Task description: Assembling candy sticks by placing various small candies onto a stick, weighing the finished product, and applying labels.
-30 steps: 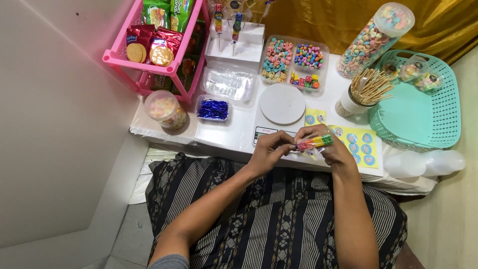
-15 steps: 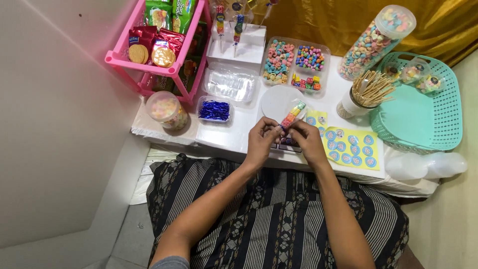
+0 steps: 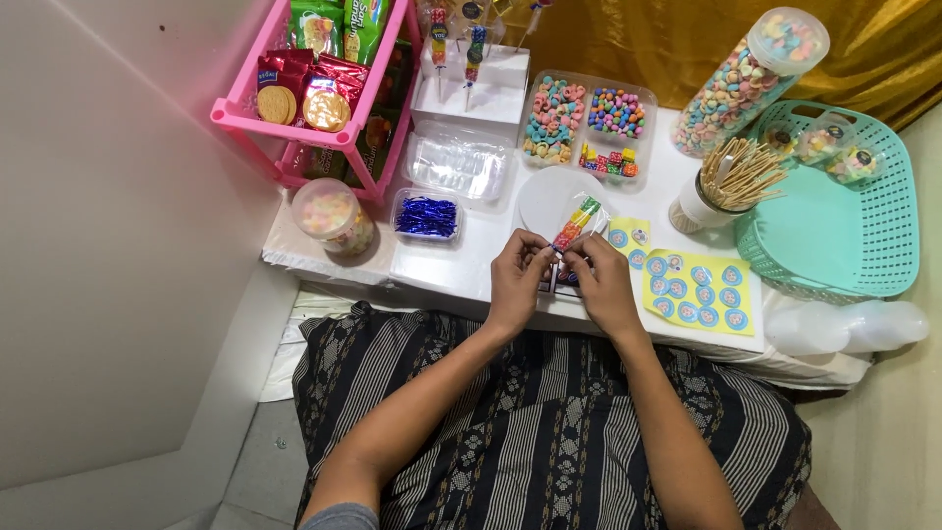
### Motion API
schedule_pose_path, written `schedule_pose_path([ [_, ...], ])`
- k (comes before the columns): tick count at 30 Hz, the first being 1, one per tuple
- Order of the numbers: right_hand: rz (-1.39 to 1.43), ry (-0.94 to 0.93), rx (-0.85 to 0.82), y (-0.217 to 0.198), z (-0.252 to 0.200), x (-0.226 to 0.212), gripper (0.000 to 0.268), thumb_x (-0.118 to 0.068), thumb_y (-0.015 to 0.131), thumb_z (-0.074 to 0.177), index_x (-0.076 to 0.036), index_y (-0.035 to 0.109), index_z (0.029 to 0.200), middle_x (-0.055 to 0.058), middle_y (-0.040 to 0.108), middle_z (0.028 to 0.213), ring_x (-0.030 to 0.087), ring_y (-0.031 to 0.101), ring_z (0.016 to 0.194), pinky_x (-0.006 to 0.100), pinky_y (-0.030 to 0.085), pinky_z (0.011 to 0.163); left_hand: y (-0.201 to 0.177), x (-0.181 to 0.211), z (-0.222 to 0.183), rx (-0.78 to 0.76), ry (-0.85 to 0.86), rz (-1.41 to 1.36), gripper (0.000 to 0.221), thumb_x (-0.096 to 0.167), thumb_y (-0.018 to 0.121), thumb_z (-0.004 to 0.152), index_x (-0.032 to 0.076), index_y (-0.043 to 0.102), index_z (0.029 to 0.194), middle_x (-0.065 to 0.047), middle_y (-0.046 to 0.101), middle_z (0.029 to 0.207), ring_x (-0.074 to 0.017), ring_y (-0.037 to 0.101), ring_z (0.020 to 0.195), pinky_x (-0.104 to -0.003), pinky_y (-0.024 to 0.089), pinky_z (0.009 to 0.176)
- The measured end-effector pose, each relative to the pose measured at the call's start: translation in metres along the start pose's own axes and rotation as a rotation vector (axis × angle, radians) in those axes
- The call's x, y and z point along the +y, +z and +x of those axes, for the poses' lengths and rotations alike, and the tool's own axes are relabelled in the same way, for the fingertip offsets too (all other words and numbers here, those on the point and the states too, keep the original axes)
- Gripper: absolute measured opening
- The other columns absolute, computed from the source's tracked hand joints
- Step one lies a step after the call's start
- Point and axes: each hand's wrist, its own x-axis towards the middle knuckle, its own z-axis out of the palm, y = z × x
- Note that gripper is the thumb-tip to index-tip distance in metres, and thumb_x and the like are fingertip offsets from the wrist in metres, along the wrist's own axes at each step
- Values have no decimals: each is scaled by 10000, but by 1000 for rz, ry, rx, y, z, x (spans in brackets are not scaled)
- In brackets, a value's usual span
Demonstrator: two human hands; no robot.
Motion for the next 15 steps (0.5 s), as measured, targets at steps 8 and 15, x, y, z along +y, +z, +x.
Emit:
schedule_pose_path([
  [8,-69,-5,22,2,-1,-21,129,-103,641,999,-51,673,886,132,623,767,379,678,792,453,540,740,3,2,-2,62,6,-5,15,59,621,1007,46,625,1001,-80,687,794,-84,599,654,-234,484,634],
  [15,-129,-74,40,4,-1,-11,143,-135,626,1020,-77,673,899,83,593,767,311,654,739,390,533,697,6,-3,-4,82,-5,-189,12,21,599,1011,30,601,1018,-101,657,790,-88,582,635,-249,514,612],
])
